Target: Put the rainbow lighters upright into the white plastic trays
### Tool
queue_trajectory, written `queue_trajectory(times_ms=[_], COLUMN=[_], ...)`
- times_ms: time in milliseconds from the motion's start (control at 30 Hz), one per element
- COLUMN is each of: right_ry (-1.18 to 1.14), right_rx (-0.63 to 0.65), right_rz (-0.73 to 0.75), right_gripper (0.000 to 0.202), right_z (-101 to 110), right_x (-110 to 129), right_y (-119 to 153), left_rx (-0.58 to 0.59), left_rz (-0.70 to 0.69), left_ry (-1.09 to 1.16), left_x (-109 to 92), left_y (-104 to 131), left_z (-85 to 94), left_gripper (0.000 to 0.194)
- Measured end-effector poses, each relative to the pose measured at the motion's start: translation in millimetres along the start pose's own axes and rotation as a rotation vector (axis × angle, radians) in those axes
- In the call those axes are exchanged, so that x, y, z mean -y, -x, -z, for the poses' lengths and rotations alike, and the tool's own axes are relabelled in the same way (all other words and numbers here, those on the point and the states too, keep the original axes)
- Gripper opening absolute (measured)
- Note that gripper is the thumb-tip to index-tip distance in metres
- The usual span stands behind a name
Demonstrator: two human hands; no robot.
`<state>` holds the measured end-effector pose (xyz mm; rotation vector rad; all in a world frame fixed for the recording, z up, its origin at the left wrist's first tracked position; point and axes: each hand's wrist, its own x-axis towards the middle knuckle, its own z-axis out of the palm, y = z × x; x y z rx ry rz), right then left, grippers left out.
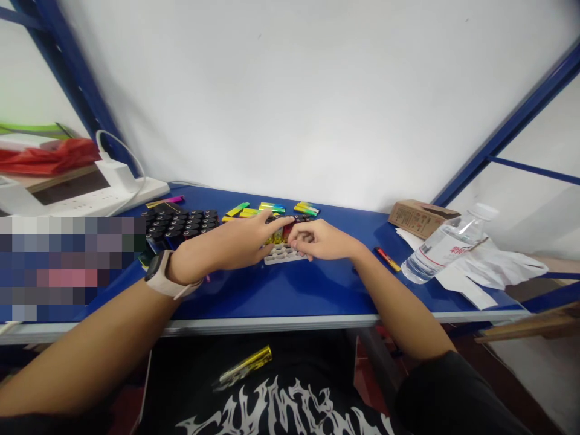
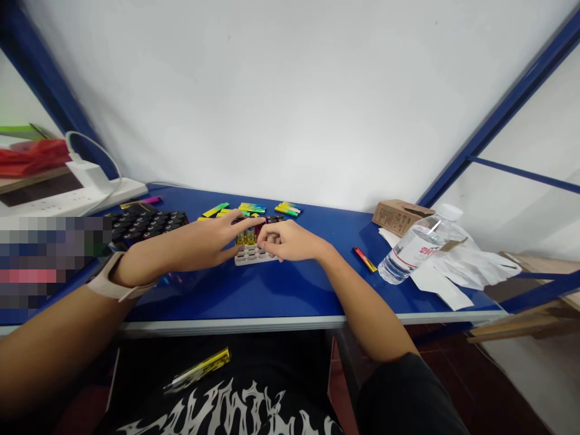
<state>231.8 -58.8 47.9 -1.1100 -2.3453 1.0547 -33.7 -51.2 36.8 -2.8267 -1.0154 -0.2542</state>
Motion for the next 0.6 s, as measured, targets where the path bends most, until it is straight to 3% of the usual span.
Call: queue_trajectory(times_ms=[233, 333, 500, 600], right_ry=[-0.021, -0.001, 0.108, 0.214], right_rx=[0.132, 0.244, 0.407, 0.483], right_rz=[0.015, 0.115, 0.482, 0.592], right_gripper=[0.012, 0.02, 0.023, 0.028], right_z=[-3, -15, -57, -91], right_x=[5, 11, 36, 54], right_y=[-1, -4, 1, 13], left_rx=[-0.007, -0.021, 0.01, 0.03], left_rz=[0.028, 0.009, 0.024, 0.037], left_ry=[0.013, 0.042, 0.016, -0.008], left_x=[3, 4, 1, 1], left_y=[0, 1, 0, -1], left_z=[-4.3, -5.1, -1.8, -1.3], left_gripper=[0.073, 0.071, 0.076, 0.076])
